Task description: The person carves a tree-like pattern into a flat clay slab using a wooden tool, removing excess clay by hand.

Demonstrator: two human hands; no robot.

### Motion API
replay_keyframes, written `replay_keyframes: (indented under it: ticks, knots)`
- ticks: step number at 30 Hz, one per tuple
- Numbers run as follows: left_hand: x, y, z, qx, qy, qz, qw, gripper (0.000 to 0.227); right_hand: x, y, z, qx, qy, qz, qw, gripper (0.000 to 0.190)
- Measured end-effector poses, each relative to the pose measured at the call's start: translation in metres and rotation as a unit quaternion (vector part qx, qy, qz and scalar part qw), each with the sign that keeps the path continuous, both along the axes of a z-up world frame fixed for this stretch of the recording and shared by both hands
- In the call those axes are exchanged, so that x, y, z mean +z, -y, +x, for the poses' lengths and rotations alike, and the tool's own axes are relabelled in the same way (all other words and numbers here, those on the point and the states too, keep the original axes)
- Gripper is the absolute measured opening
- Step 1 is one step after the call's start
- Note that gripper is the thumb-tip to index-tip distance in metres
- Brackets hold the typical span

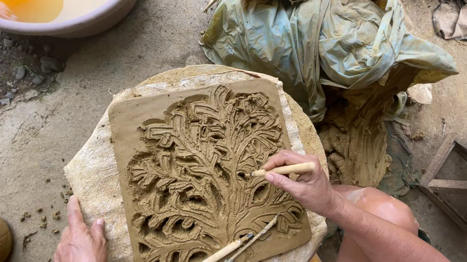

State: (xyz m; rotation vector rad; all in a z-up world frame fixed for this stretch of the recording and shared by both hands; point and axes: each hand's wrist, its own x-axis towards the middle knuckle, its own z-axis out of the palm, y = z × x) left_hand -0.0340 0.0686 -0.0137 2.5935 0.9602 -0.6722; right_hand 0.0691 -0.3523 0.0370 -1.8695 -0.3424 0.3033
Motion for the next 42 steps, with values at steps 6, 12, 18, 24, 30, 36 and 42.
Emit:
replay_keyframes:
  ticks: [6, 12, 18, 24, 30, 36, 42]
  knots:
    - [0.009, 0.005, 0.003, 0.030, -0.016, -0.017, 0.999, 0.078, -0.007, -0.001, -0.004, -0.024, -0.119, 0.047, 0.992, 0.008]
    - [0.003, 0.001, -0.005, -0.043, 0.129, 0.054, 0.989, 0.084, 0.002, -0.011, 0.001, 0.010, 0.016, -0.053, 0.998, 0.011]
    - [-0.006, -0.001, -0.010, -0.021, 0.149, 0.043, 0.988, 0.071, 0.011, -0.023, 0.000, 0.002, 0.032, -0.094, 0.995, 0.008]
    - [-0.009, 0.000, -0.010, -0.028, 0.129, 0.026, 0.991, 0.074, 0.011, -0.030, -0.001, -0.016, 0.022, -0.123, 0.992, 0.008]
    - [-0.013, -0.004, -0.016, -0.046, 0.182, 0.059, 0.980, 0.065, 0.012, -0.033, 0.003, 0.004, 0.057, -0.126, 0.990, 0.011]
    - [-0.021, -0.005, -0.020, -0.060, 0.196, 0.063, 0.977, 0.059, 0.006, -0.035, 0.005, -0.003, 0.044, -0.138, 0.989, 0.007]
    - [-0.018, -0.006, -0.018, -0.055, 0.173, 0.062, 0.981, 0.062, -0.005, -0.032, 0.004, 0.013, 0.084, -0.112, 0.990, 0.006]
